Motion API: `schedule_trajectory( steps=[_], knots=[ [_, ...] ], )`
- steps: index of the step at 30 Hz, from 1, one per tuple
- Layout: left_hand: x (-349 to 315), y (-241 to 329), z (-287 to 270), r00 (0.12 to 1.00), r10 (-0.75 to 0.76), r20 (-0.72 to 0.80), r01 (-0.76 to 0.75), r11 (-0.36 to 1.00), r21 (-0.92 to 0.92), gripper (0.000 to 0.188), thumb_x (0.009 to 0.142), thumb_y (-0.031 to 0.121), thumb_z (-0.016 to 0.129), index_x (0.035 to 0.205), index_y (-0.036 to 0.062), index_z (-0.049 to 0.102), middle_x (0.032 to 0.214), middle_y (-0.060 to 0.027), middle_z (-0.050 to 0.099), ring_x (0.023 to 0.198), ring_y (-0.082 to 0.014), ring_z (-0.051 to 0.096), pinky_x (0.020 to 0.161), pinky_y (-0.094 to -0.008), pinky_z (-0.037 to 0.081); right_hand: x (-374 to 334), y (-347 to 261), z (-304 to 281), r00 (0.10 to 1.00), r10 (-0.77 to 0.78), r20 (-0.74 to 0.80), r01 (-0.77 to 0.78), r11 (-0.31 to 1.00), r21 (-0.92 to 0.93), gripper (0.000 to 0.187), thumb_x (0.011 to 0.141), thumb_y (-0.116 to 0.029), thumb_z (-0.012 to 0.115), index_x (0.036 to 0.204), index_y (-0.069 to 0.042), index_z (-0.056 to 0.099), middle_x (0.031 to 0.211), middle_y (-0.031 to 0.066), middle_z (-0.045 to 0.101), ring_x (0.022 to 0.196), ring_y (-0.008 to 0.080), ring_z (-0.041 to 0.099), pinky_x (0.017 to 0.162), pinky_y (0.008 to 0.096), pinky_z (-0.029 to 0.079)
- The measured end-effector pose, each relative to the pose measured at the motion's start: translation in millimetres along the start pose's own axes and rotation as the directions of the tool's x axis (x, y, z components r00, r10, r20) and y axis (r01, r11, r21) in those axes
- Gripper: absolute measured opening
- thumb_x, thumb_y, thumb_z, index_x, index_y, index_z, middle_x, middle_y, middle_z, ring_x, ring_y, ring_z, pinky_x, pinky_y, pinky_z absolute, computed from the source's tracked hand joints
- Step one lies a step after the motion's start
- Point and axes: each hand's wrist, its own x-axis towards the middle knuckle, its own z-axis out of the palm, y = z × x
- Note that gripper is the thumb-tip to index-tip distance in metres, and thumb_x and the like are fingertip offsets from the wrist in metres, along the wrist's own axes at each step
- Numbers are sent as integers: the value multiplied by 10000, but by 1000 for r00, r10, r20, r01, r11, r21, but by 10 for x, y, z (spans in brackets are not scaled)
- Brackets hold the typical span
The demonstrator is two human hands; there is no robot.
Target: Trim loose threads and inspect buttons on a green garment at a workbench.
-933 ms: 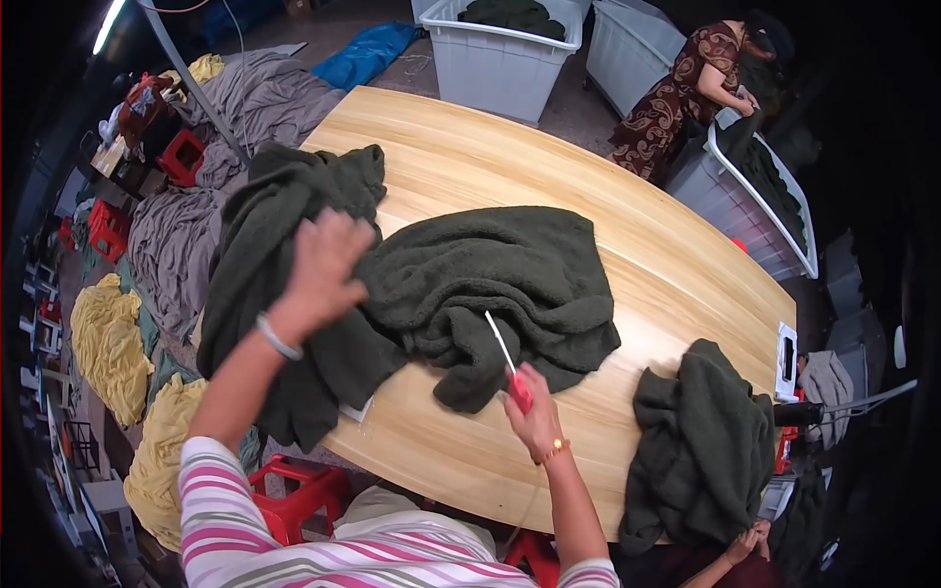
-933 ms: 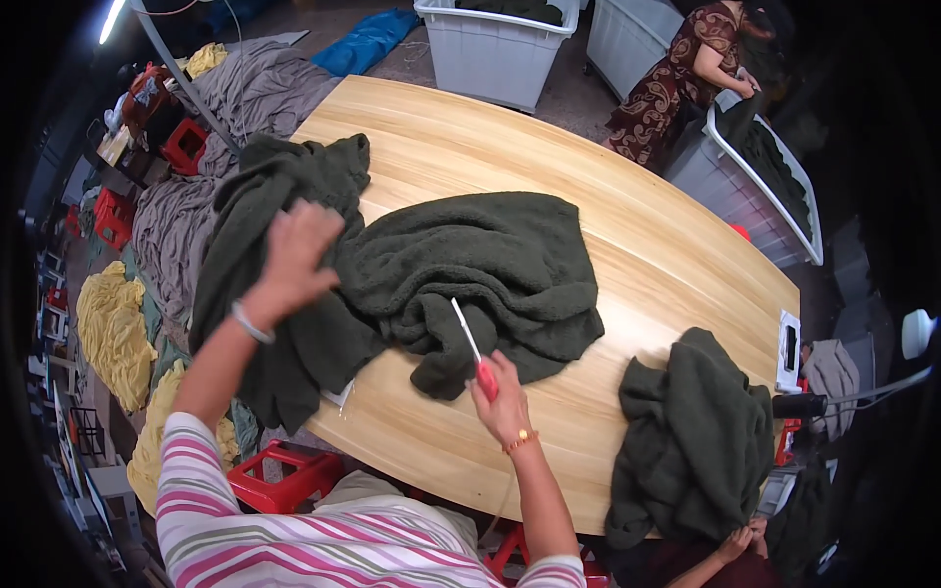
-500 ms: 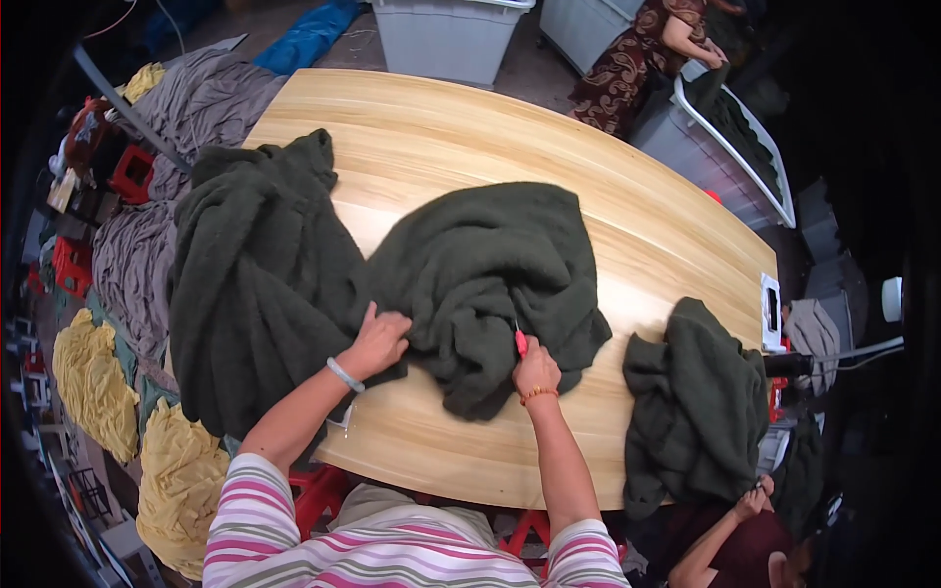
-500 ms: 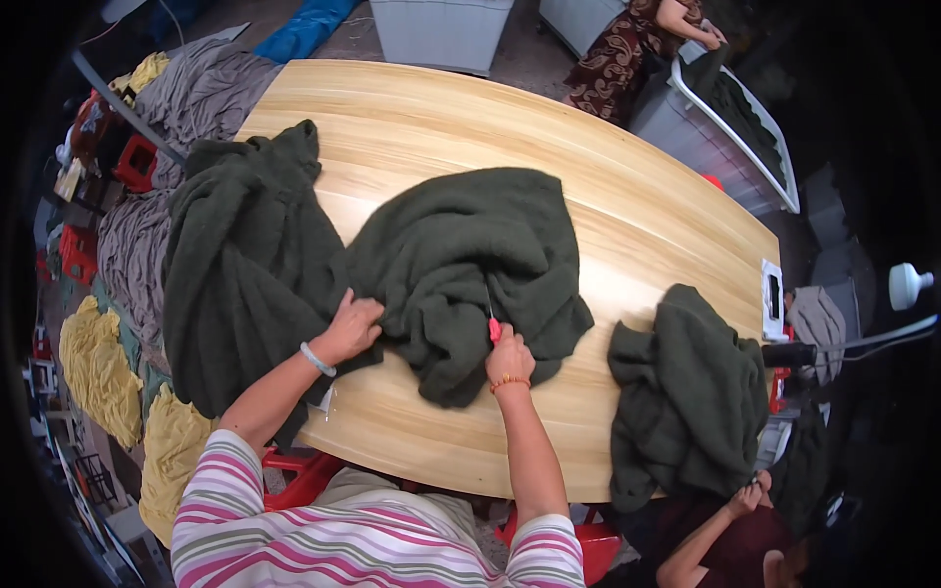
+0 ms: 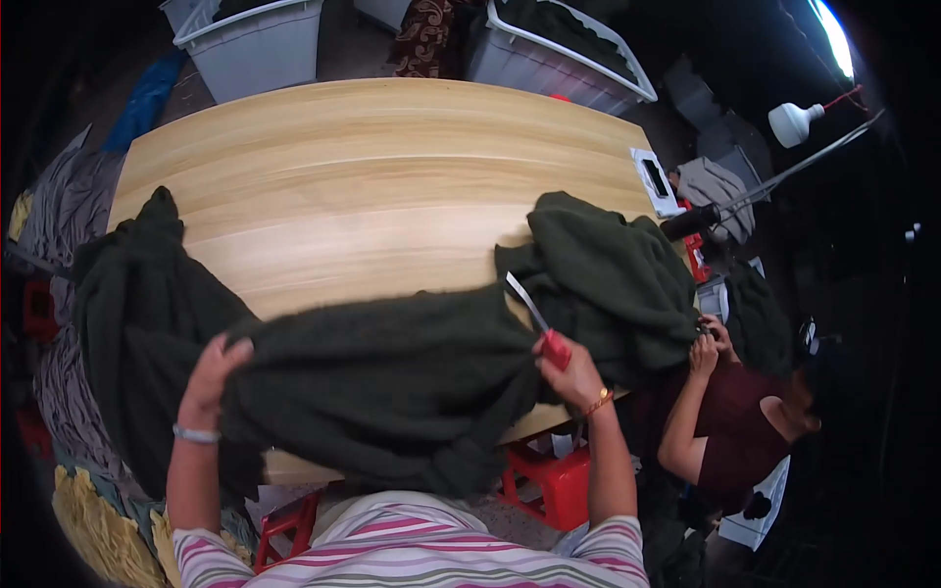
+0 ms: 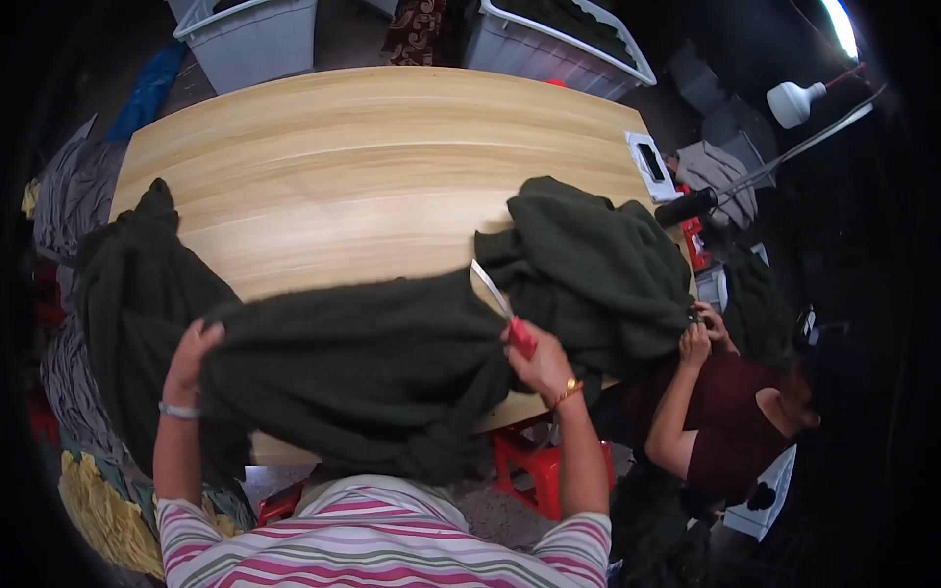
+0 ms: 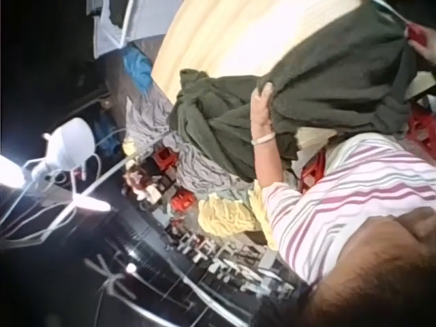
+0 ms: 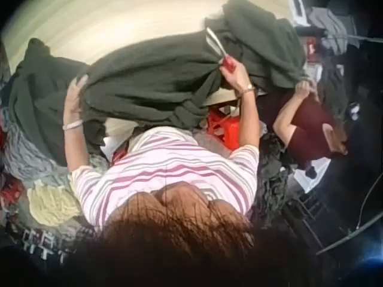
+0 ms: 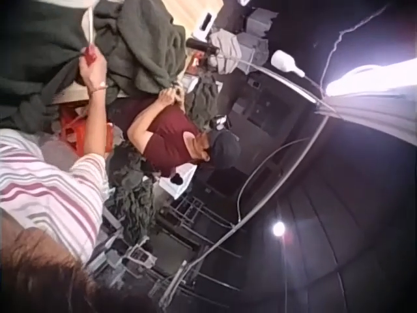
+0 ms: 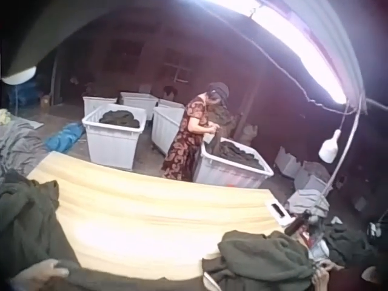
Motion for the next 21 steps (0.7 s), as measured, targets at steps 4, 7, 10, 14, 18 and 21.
schedule_trajectory(
  steps=[4,7,10,14,18,21],
  knots=[
    [948,-220,-419,920,108,-375,-95,994,55,379,930,257,595,1184,-21,559,952,-91,645,822,-158,618,758,-290,508,535,-28,-138,892,-225,-392,125,956,-265,240,809,-91,649,1044,-62,612,973,165,639,915,371,618,795,401,490],
    [1043,-696,-355,717,408,-565,-4,813,582,397,913,217,628,1238,18,517,906,-81,613,808,-149,578,726,-283,488,559,117,50,899,-235,-369,100,931,-351,309,822,-104,643,1123,-68,582,1011,183,592,934,396,586,790,436,477],
    [603,-1354,-265,786,506,-355,-154,717,680,409,851,137,675,1217,31,528,964,-93,585,842,-184,574,717,-283,488,132,235,300,957,-215,-197,156,949,-273,323,809,-113,662,1123,-77,591,974,181,591,918,403,587,781,434,484],
    [68,-1933,122,916,334,-224,-60,666,744,386,819,90,675,1179,16,557,1008,-94,579,885,-163,579,730,-311,507,-503,534,619,993,-56,-104,31,974,-224,305,796,-109,682,1089,-46,625,893,194,662,860,363,644,773,401,502],
    [131,-2051,679,964,266,-23,-157,635,756,356,794,66,685,1124,-3,571,903,-84,595,751,-170,594,653,-302,508,-864,377,1006,991,125,-40,-130,966,-222,448,777,-212,721,1175,-68,574,1031,218,622,962,417,597,814,464,485],
    [438,-2303,901,919,283,-274,6,685,729,351,779,104,697,1098,9,584,841,-120,603,687,-207,602,609,-317,496,-992,212,1350,975,211,-74,-223,898,-379,658,741,-257,767,1310,-131,463,1080,202,613,977,416,597,837,484,480]
  ],
)
